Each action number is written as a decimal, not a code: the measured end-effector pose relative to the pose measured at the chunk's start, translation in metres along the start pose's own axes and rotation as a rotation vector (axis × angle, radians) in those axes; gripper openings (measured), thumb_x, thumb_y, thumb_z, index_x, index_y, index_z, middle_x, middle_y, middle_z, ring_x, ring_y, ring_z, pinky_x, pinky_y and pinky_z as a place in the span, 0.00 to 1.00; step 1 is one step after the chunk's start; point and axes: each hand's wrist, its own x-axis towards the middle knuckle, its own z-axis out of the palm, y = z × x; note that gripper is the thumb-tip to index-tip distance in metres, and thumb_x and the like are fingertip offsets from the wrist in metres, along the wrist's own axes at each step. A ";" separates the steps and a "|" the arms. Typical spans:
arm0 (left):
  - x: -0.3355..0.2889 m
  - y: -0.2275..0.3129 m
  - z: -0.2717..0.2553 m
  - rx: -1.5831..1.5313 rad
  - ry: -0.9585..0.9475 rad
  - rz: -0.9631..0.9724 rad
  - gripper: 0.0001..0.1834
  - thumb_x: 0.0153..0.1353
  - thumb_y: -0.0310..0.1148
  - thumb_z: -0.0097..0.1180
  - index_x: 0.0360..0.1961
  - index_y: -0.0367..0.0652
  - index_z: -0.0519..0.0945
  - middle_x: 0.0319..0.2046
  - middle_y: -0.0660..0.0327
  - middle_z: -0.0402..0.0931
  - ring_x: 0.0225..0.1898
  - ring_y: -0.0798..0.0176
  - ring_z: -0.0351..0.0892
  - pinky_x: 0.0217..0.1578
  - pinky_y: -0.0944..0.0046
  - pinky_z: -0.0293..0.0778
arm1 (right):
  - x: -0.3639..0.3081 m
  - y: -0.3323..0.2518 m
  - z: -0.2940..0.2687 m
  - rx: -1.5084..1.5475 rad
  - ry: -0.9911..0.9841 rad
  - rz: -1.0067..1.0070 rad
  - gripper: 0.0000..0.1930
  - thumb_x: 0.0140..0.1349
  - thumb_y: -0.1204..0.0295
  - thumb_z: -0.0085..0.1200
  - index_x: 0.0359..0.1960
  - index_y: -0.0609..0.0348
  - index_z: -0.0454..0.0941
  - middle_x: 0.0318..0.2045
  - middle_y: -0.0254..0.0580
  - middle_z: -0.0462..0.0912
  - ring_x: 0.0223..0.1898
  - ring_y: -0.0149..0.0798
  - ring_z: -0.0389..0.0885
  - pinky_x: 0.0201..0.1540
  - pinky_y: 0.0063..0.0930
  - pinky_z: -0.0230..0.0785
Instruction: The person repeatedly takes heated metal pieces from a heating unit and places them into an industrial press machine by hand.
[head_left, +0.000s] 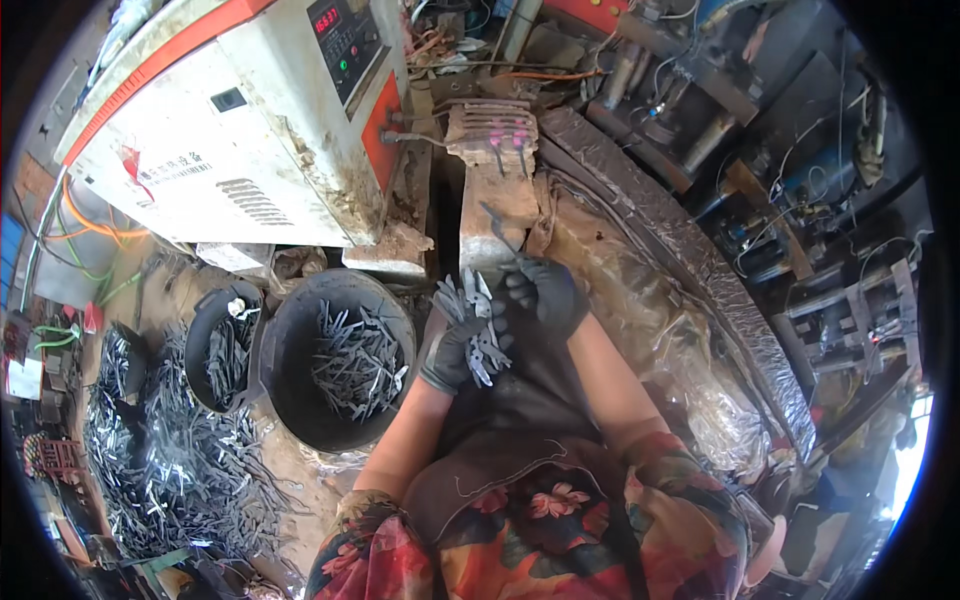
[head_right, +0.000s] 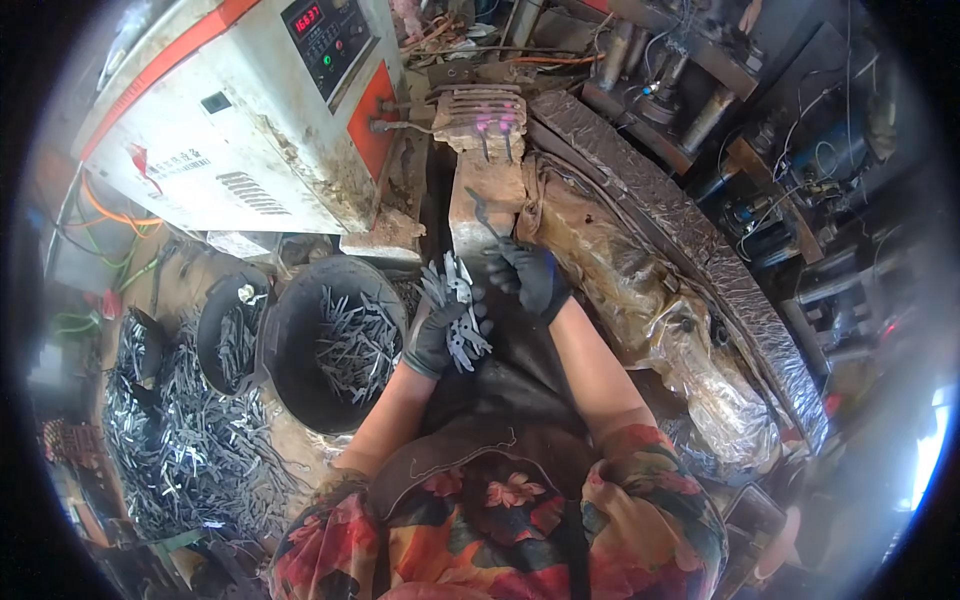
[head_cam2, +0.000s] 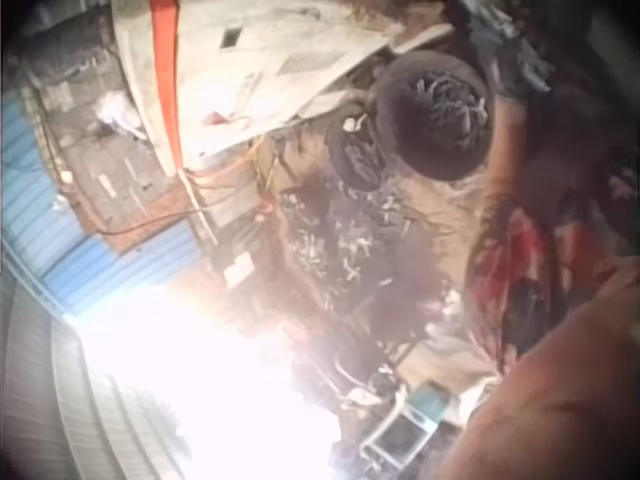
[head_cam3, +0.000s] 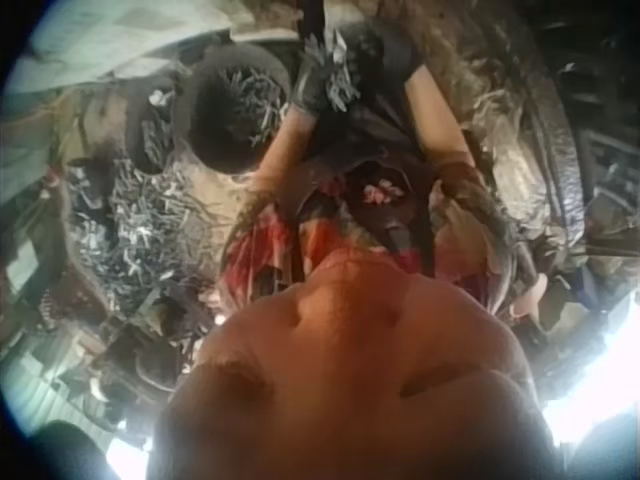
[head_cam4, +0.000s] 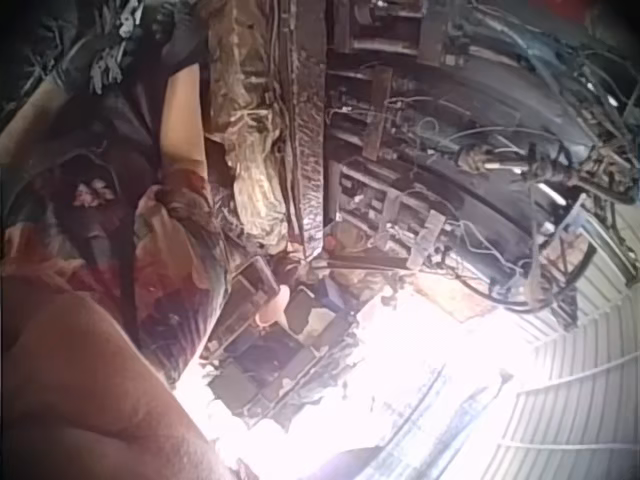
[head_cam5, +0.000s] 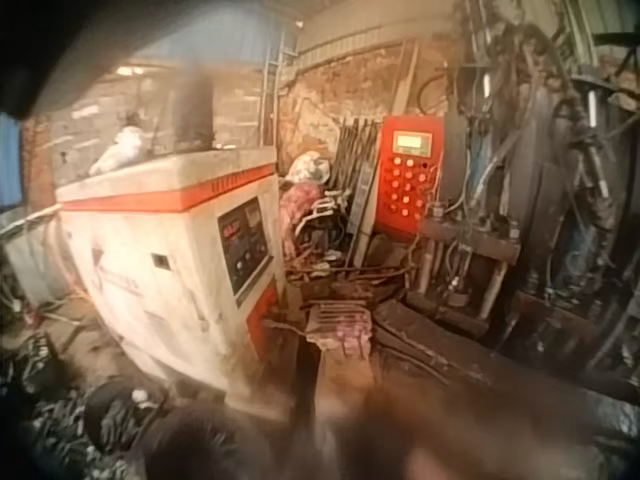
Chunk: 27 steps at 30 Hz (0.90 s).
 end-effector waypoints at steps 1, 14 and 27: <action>-0.002 0.002 0.000 0.001 -0.005 0.017 0.27 0.53 0.23 0.59 0.53 0.49 0.65 0.40 0.57 0.76 0.39 0.59 0.79 0.37 0.52 0.82 | 0.005 0.001 0.008 0.096 -0.034 -0.071 0.18 0.68 0.58 0.43 0.43 0.57 0.79 0.25 0.32 0.80 0.20 0.25 0.73 0.22 0.17 0.64; -0.005 0.008 -0.005 0.006 0.008 -0.007 0.21 0.55 0.26 0.58 0.50 0.44 0.68 0.33 0.58 0.77 0.31 0.58 0.80 0.31 0.57 0.82 | 0.084 -0.030 0.065 0.427 -0.030 -0.187 0.17 0.69 0.61 0.44 0.47 0.62 0.75 0.30 0.37 0.80 0.27 0.28 0.78 0.24 0.16 0.67; -0.007 0.010 -0.007 -0.012 -0.013 0.036 0.25 0.53 0.23 0.59 0.52 0.46 0.65 0.38 0.57 0.77 0.35 0.57 0.80 0.32 0.54 0.83 | 0.128 -0.037 0.048 0.651 -0.286 -0.066 0.14 0.65 0.61 0.50 0.40 0.61 0.76 0.28 0.38 0.83 0.21 0.25 0.78 0.19 0.11 0.68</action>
